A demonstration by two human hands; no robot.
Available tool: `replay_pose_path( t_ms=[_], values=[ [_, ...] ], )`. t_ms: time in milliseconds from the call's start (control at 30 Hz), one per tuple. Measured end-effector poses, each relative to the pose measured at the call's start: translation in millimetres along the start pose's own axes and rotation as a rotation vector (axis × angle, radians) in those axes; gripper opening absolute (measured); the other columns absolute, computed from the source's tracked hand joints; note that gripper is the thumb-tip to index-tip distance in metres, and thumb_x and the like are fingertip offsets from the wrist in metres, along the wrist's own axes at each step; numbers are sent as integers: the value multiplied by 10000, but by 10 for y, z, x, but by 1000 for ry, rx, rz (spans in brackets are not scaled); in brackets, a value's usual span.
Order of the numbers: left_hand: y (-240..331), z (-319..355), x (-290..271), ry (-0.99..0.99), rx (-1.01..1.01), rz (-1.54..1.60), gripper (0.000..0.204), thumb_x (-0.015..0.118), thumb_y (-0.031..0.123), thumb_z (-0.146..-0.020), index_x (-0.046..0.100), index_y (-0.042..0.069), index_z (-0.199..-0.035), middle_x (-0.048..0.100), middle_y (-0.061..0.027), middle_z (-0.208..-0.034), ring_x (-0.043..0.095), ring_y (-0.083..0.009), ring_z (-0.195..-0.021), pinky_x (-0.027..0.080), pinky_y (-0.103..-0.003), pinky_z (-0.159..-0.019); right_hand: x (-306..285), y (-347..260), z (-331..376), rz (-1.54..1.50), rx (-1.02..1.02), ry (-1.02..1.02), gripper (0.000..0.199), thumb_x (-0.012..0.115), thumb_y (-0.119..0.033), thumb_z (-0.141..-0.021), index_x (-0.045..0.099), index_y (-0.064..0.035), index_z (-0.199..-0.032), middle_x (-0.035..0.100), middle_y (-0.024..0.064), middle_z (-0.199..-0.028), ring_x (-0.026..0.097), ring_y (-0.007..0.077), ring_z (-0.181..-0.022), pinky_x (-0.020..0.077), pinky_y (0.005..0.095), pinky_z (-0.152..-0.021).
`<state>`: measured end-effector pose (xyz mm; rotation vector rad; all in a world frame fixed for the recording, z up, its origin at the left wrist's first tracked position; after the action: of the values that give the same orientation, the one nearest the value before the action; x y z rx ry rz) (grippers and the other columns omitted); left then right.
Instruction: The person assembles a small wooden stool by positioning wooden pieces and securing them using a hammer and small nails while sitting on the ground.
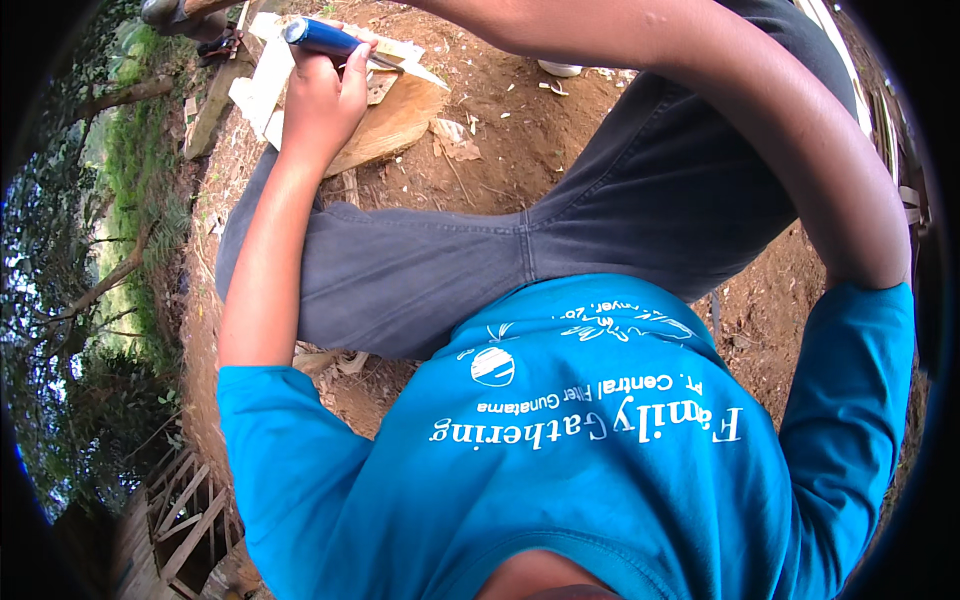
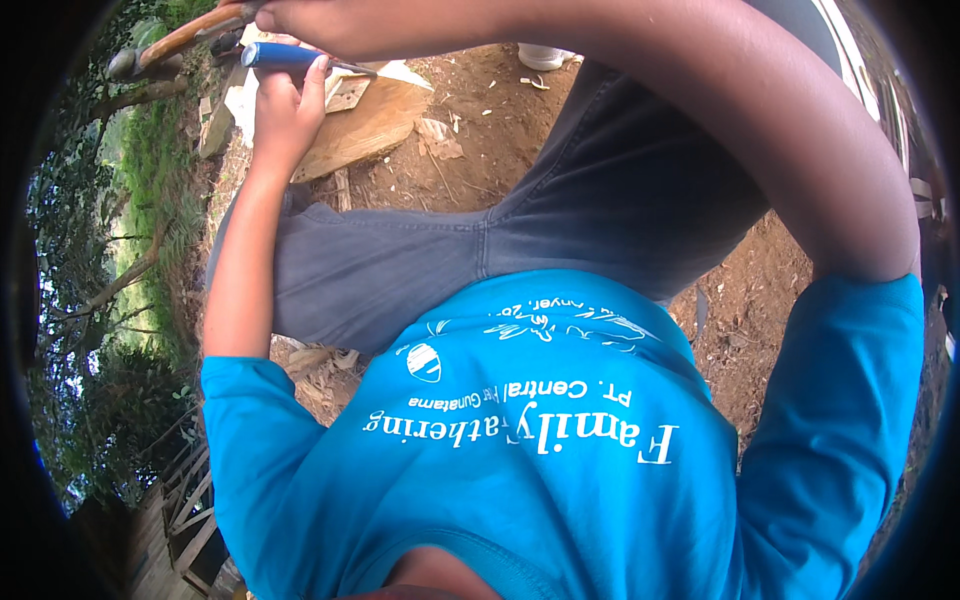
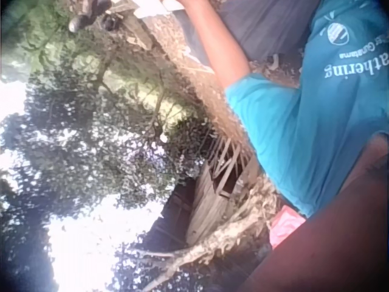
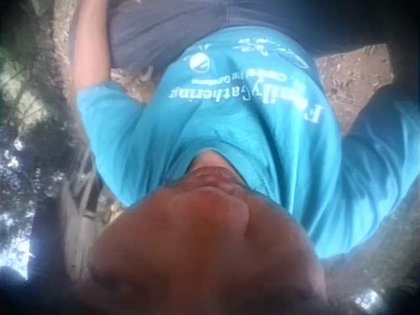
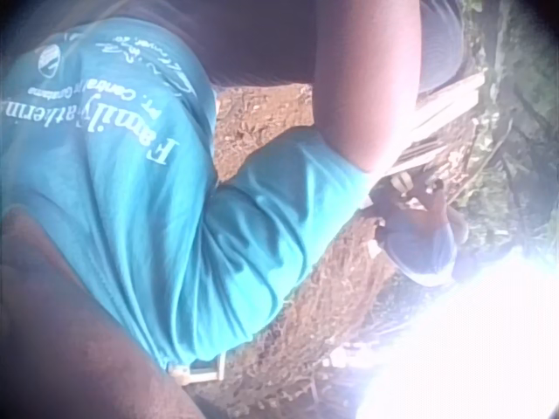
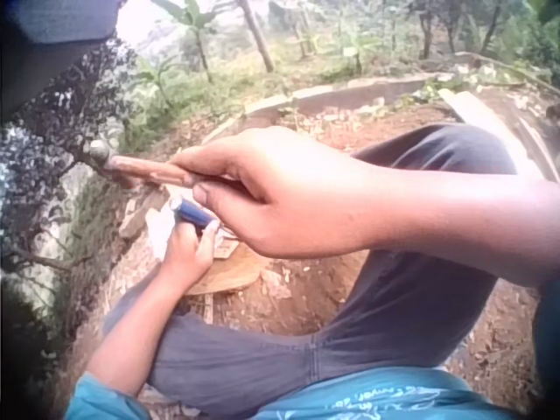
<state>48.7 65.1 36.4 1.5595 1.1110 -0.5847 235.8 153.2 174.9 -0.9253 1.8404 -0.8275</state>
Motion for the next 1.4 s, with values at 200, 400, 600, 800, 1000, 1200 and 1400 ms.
replay_pose_path(
  t_ms=[200, 400, 600, 800, 1000, 1200, 1400],
  values=[
    [-100, 6, 97, -60, -36, -40, 309, 666, 203, -1007, 555, -3, -1208, 700, -178, -1112, 711, -332, -1001, 538, -434, -878, 94, 94, 14, 76, 122, -78, 356, 541, -101, -985, 653, 77, -1271, 699, 230, -808, 691, 302, -715, 546, 405, -699],
    [-199, 38, 90, -2, 109, -46, 308, 664, 189, -1005, 562, 11, -1236, 715, -157, -1116, 699, -331, -1055, 523, -422, -941, 133, 110, 33, 145, 66, 93, 313, 548, -107, -983, 668, 76, -1207, 705, 257, -862, 704, 345, -770, 548, 427, -738],
    [-122, 27, 133, -49, 89, -139, 242, 663, 200, -1009, 621, 26, -1172, 720, -152, -1118, 702, -321, -1063, 531, -417, -932, 147, 347, -15, 222, 188, -4, 280, 534, -118, -991, 671, 67, -1150, 706, 255, -877, 701, 385, -798, 541, 447, -752],
    [-232, 34, 133, -108, -89, -83, 245, 662, 232, -1011, 638, 40, -1161, 720, -143, -1078, 705, -328, -1000, 535, -411, -885, 207, 414, -73, 161, 286, -62, 268, 524, -121, -994, 668, 80, -1097, 700, 255, -861, 687, 392, -791, 535, 453, -745],
    [-241, -54, 252, -129, 8, -99, 193, 643, 212, -1021, 729, 77, -1129, 642, -138, -1219, 618, -321, -1146, 455, -412, -1021, 134, 580, 11, 262, 168, 125, 290, 527, -129, -994, 665, 66, -1159, 705, 279, -941, 698, 426, -902, 544, 472, -835],
    [-346, -90, 335, -159, 89, -146, 240, 618, 258, -1038, 733, 128, -1204, 597, -148, -1234, 617, -353, -1124, 459, -416, -1009, 80, 466, 71, 269, 213, 188, 302, 549, -123, -990, 652, 60, -1207, 703, 283, -978, 697, 428, -932, 546, 474, -858],
    [-284, -104, 390, -131, 87, -99, 240, 629, 256, -1033, 725, 99, -1188, 616, -158, -1215, 631, -346, -1111, 477, -429, -982, 97, 572, 116, 291, 134, 254, 300, 548, -121, -993, 642, 60, -1214, 696, 290, -965, 693, 438, -908, 550, 478, -826]
  ],
)
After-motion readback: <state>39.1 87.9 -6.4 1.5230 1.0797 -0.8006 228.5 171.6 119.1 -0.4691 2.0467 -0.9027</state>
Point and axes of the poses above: each hand's wrist, its own z-axis away from the middle knuckle, its own x-axis out of the palm, y = z × x, the point moved 9 cm from there along -z, towards the middle knuckle
